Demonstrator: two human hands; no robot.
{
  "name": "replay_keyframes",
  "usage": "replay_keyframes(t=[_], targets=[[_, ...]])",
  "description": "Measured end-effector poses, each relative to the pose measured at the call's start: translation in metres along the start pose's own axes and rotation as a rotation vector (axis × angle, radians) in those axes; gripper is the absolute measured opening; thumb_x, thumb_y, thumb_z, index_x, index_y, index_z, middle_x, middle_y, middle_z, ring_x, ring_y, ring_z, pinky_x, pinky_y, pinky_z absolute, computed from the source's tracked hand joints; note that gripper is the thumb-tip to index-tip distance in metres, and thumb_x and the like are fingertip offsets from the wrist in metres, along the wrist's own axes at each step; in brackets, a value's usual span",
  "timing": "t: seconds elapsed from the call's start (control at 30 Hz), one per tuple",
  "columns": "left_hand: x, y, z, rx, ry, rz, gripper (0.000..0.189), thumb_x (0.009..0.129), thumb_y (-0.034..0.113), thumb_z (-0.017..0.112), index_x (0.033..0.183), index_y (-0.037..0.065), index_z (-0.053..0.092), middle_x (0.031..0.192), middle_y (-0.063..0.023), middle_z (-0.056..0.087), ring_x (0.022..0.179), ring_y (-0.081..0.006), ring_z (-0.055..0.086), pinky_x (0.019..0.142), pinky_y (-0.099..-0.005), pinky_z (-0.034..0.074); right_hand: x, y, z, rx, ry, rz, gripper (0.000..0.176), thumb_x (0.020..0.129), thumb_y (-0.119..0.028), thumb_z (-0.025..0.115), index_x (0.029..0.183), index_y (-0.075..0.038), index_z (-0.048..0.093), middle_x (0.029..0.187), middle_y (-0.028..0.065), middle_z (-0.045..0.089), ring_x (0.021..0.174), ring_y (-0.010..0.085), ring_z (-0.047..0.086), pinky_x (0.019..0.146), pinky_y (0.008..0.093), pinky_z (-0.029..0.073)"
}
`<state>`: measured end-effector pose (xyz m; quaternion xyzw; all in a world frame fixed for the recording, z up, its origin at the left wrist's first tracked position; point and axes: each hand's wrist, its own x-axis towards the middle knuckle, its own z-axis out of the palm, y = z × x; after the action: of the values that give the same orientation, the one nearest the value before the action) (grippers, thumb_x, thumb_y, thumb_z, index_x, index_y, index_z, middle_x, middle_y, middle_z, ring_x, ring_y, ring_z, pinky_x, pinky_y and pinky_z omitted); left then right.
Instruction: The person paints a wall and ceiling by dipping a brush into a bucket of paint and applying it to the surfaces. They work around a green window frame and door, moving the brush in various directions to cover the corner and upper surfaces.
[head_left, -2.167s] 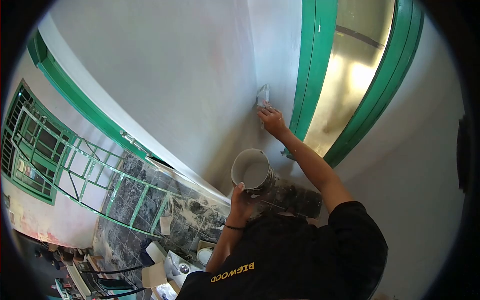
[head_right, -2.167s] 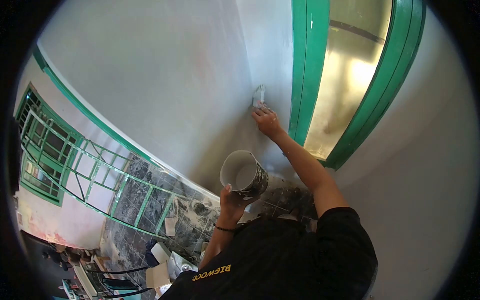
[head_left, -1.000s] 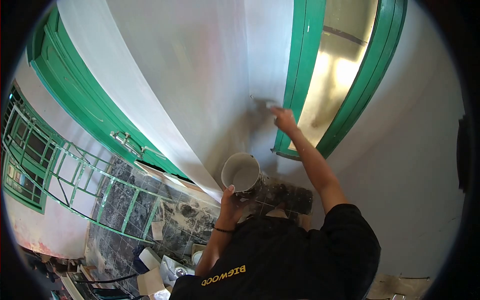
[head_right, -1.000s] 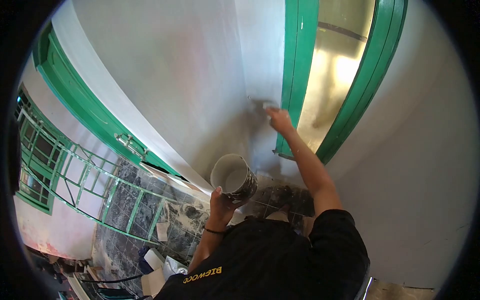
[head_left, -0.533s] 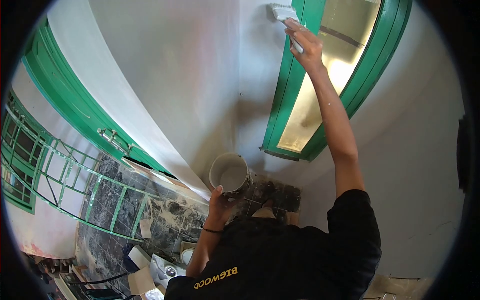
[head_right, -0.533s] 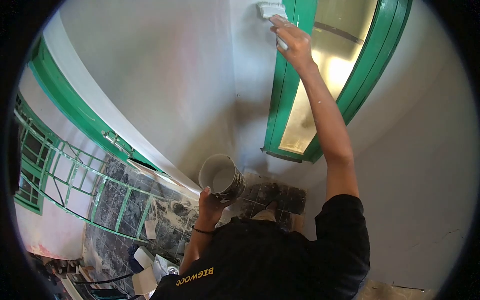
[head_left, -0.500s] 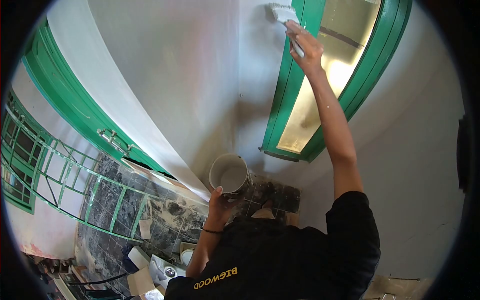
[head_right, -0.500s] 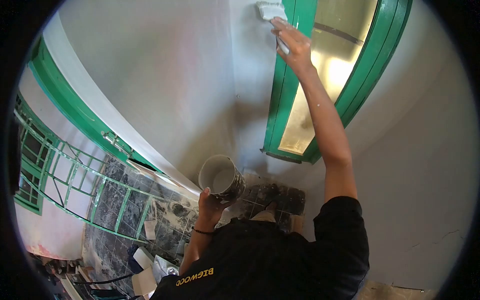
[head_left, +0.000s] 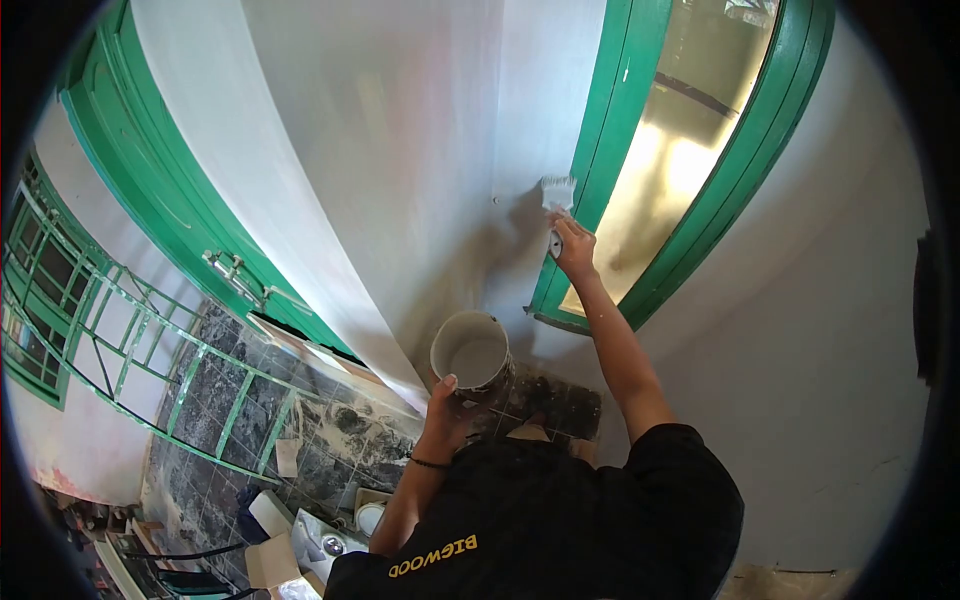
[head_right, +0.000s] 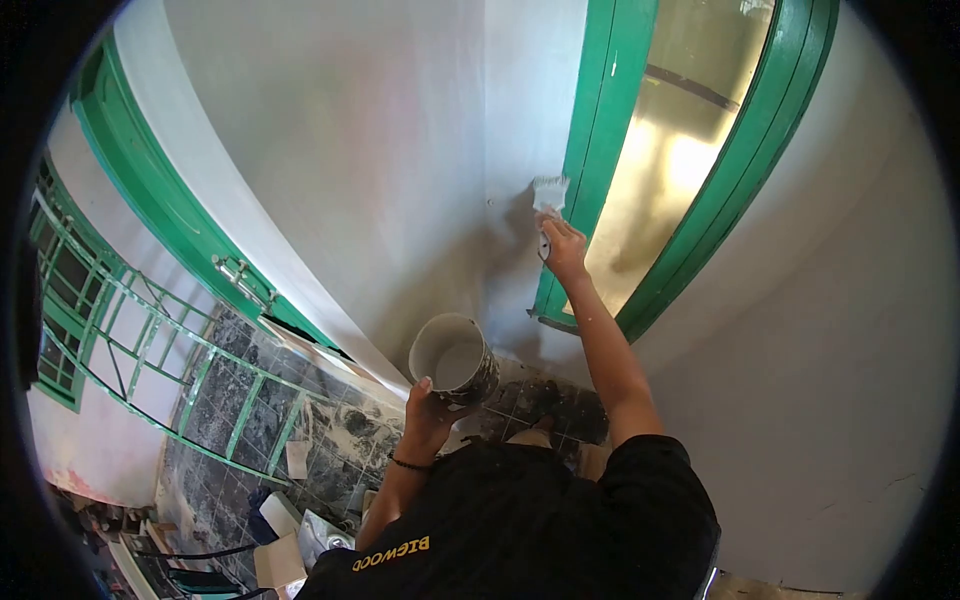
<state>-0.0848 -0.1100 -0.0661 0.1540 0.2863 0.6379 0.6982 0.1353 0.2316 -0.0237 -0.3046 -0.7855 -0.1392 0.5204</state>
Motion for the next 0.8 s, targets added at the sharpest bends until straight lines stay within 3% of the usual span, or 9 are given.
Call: replay_keyframes(t=[0.1, 0.17, 0.33, 0.37, 0.47, 0.57, 0.67, 0.73, 0.8], targets=[[0.003, 0.002, -0.005, -0.002, 0.018, 0.008, 0.075, 0.09, 0.037, 0.066, 0.153, 0.025, 0.026, 0.148, -0.0149, 0.041, 0.133, -0.0367, 0.05, 0.1, -0.063, 0.051, 0.014, -0.002, -0.006, 0.139, -0.006, 0.202, 0.026, 0.074, 0.004, 0.071, 0.098, -0.006, 0.073, 0.102, 0.0166, 0.076, 0.094, 0.0346, 0.074, 0.082, 0.0397, 0.06], [0.0, 0.001, -0.006, -0.017, 0.034, -0.007, 0.075, 0.09, 0.037, 0.066, 0.153, 0.025, 0.026, 0.148, -0.0148, 0.041, 0.133, -0.037, 0.05, 0.1, -0.0633, 0.051, 0.047, 0.018, -0.022, 0.105, 0.028, 0.044, 0.028, 0.077, 0.003, 0.069, 0.103, -0.006, 0.074, 0.098, 0.0153, 0.077, 0.09, 0.0311, 0.076, 0.081, 0.0359, 0.06], [0.003, 0.002, -0.006, -0.004, 0.02, -0.027, 0.075, 0.09, 0.037, 0.066, 0.153, 0.025, 0.026, 0.148, -0.0147, 0.041, 0.133, -0.0379, 0.049, 0.099, -0.0641, 0.05, 0.185, 0.032, -0.089, 0.102, 0.416, -0.023, 0.02, 0.079, 0.0, 0.072, 0.096, -0.009, 0.077, 0.096, 0.0134, 0.077, 0.087, 0.0237, 0.077, 0.077, 0.0332, 0.058], [0.004, 0.002, -0.007, 0.004, 0.016, -0.031, 0.075, 0.091, 0.037, 0.066, 0.153, 0.025, 0.026, 0.148, -0.0147, 0.041, 0.132, -0.038, 0.049, 0.099, -0.0642, 0.05, 0.204, 0.034, -0.099, 0.016, 0.493, -0.003, 0.014, 0.081, -0.002, 0.074, 0.095, -0.006, 0.077, 0.093, 0.0117, 0.078, 0.086, 0.0206, 0.076, 0.075, 0.0319, 0.057], [0.006, 0.002, -0.005, -0.007, 0.012, -0.05, 0.074, 0.091, 0.037, 0.066, 0.152, 0.025, 0.026, 0.147, -0.0146, 0.042, 0.131, -0.0378, 0.05, 0.099, -0.064, 0.05, 0.246, 0.022, -0.117, 0.243, 0.76, 0.207, 0.014, 0.084, -0.01, 0.08, 0.095, -0.003, 0.076, 0.084, 0.0076, 0.076, 0.077, 0.0136, 0.071, 0.069, 0.0298, 0.055], [0.004, 0.006, 0.011, 0.072, 0.06, -0.05, 0.079, 0.087, 0.051, 0.067, 0.148, 0.008, 0.041, 0.14, -0.0174, 0.055, 0.131, -0.0352, 0.054, 0.103, -0.0637, 0.048, 0.233, 0.004, -0.111, 0.276, 0.694, 0.276, 0.025, 0.083, -0.021, 0.087, 0.089, -0.001, 0.073, 0.076, 0.0033, 0.071, 0.069, 0.0086, 0.063, 0.066, 0.0271, 0.052], [0.007, 0.006, 0.017, 0.099, 0.057, -0.056, 0.081, 0.087, 0.051, 0.067, 0.15, 0.008, 0.04, 0.142, -0.0175, 0.054, 0.131, -0.0362, 0.054, 0.103, -0.0639, 0.048, 0.185, 0.03, -0.063, 0.235, 0.613, 0.229, 0.031, 0.08, -0.024, 0.09, 0.083, -0.002, 0.068, 0.07, 0.0031, 0.068, 0.063, 0.0075, 0.059, 0.062, 0.0258, 0.05], [0.008, 0.004, 0.02, 0.115, 0.055, -0.044, 0.081, 0.087, 0.051, 0.067, 0.15, 0.008, 0.039, 0.143, -0.0176, 0.053, 0.132, -0.0365, 0.053, 0.103, -0.0639, 0.048, 0.143, 0.03, -0.051, 0.182, 0.598, 0.347, 0.029, 0.079, -0.018, 0.089, 0.08, -0.002, 0.064, 0.069, 0.0047, 0.068, 0.063, 0.0077, 0.06, 0.061, 0.0261, 0.05], [0.016, 0.006, 0.024, 0.114, 0.051, -0.021, 0.082, 0.087, 0.052, 0.067, 0.15, 0.008, 0.039, 0.143, -0.0177, 0.052, 0.132, -0.0366, 0.053, 0.103, -0.0639, 0.048, 0.118, 0.024, -0.043, 0.191, 0.599, 0.296, 0.032, 0.082, -0.021, 0.089, 0.081, -0.001, 0.064, 0.069, 0.0007, 0.061, 0.062, 0.0061, 0.051, 0.058, 0.0258, 0.045]])
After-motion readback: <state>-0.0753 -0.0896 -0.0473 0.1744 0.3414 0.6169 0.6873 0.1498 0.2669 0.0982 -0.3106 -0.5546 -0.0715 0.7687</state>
